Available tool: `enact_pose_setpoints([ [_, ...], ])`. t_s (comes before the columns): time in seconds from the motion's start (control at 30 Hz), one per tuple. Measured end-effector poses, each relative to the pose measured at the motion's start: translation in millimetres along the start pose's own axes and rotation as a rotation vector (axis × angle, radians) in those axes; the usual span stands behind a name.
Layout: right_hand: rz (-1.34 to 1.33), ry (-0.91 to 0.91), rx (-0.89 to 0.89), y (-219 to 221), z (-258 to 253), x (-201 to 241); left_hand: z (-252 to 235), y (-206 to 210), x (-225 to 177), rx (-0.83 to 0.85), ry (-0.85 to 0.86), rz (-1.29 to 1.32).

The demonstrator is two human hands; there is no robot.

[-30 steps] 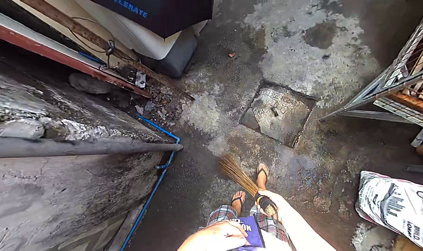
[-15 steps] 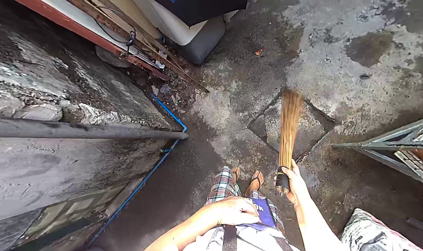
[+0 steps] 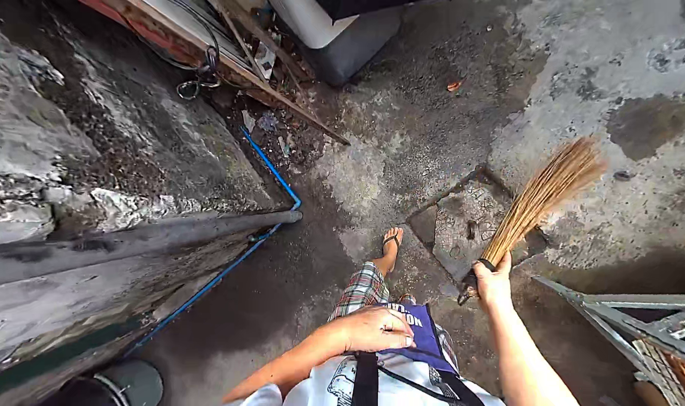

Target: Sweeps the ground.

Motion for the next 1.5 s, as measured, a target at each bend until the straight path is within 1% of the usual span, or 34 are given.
enact_pose_setpoints([
  [0.03, -0.042, -0.001, 0.063, 23.8, 1.1, 17.6, 2.9, -12.7, -1.8, -0.003, 0.002, 0.003],
  [0.1, -0.248, 0.072, 0.264, 67.9, -1.5, 50.7, 9.5, -36.3, -3.9, -0.012, 0.007, 0.014],
  [0.17, -0.454, 0.232, 0.461, 103.2, -13.3, 74.8, 15.4, -52.5, -4.2, -0.041, 0.013, 0.045],
  [0.23, -0.534, 0.41, 0.571, 124.2, -40.9, 93.5, 17.6, -67.3, -3.2, -0.087, 0.016, 0.063],
  [0.27, -0.543, 0.493, 0.591, 126.9, -56.6, 100.7, 18.9, -72.8, -1.8, -0.104, 0.013, 0.074],
  [0.3, -0.534, 0.561, 0.576, 122.2, -72.9, 108.2, 19.9, -77.4, 0.1, -0.121, 0.011, 0.086],
  [0.37, -0.508, 0.63, 0.448, 88.8, -104.0, 121.1, 21.8, -83.7, 2.3, -0.155, 0.006, 0.129],
  [0.4, -0.499, 0.609, 0.367, 63.9, -119.3, 127.2, 21.2, -88.0, 2.1, -0.167, 0.009, 0.154],
  [0.43, -0.48, 0.546, 0.285, 38.4, -131.3, 133.2, 20.4, -92.0, 1.0, -0.18, 0.015, 0.175],
  [0.5, -0.377, 0.342, 0.144, 2.5, -142.0, 145.6, 17.2, -100.7, -2.5, -0.202, 0.043, 0.211],
  [0.57, -0.266, 0.161, 0.088, -1.5, -140.4, 165.8, 9.0, -110.3, -6.7, -0.221, 0.089, 0.251],
  [0.67, -0.263, 0.009, 0.15, 25.6, -135.9, 215.6, -8.1, -126.9, -18.4, -0.244, 0.117, 0.258],
  [0.7, -0.324, -0.008, 0.182, 36.2, -138.1, 232.2, -14.5, -132.3, -24.0, -0.254, 0.113, 0.251],
  [0.77, -0.495, 0.006, 0.288, 57.0, -158.2, 261.6, -28.2, -143.3, -34.6, -0.288, 0.089, 0.236],
  [0.83, -0.591, 0.048, 0.391, 72.9, -198.8, 281.9, -41.7, -153.2, -46.8, -0.317, 0.057, 0.236],
  [0.9, -0.578, 0.108, 0.458, 72.8, -253.1, 293.9, -61.4, -159.7, -62.3, -0.34, 0.03, 0.255],
  [0.97, -0.545, 0.181, 0.479, 50.1, -306.6, 299.7, -86.0, -167.3, -76.7, -0.338, 0.011, 0.278],
  [1.0, -0.531, 0.213, 0.463, 27.3, -328.7, 296.9, -99.1, -170.4, -84.1, -0.323, -0.007, 0.294],
  [1.07, -0.538, 0.249, 0.323, -34.5, -359.0, 279.9, -127.6, -179.2, -101.7, -0.285, -0.055, 0.339],
  [1.1, -0.507, 0.221, 0.23, -69.5, -368.9, 268.0, -143.0, -186.3, -109.8, -0.266, -0.066, 0.36],
  [1.13, -0.41, 0.178, 0.151, -103.9, -372.5, 254.3, -158.3, -194.3, -117.2, -0.247, -0.07, 0.369],
  [1.2, -0.078, 0.15, 0.059, -164.0, -351.5, 219.0, -188.3, -209.3, -135.3, -0.183, -0.075, 0.357],
  [1.23, 0.027, 0.163, 0.035, -187.3, -331.9, 202.1, -205.6, -219.3, -145.3, -0.144, -0.07, 0.339],
  [1.27, 0.07, 0.184, 0.011, -208.2, -310.8, 188.3, -223.5, -229.5, -155.2, -0.103, -0.065, 0.315],
  [1.3, 0.057, 0.214, -0.019, -226.0, -286.9, 172.4, -240.1, -238.5, -165.5, -0.066, -0.062, 0.292],
  [1.37, -0.073, 0.263, -0.119, -253.0, -242.1, 128.9, -271.1, -254.9, -186.6, 0.013, -0.055, 0.238],
  [1.43, -0.261, 0.331, -0.236, -264.6, -205.3, 91.7, -298.2, -270.4, -210.6, 0.097, -0.063, 0.17],
  [1.5, -0.495, 0.43, -0.368, -266.4, -185.6, 77.1, -323.3, -282.5, -233.6, 0.171, -0.089, 0.116],
])
Point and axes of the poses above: each hand's wrist, its own z-axis away from the middle knuckle, its own y-axis out of the palm, x = y × z, the point moved 1 cm from there along -z, towards the middle knuckle, and after that the axes turned 11 degrees about x, right-handed, at the moved point
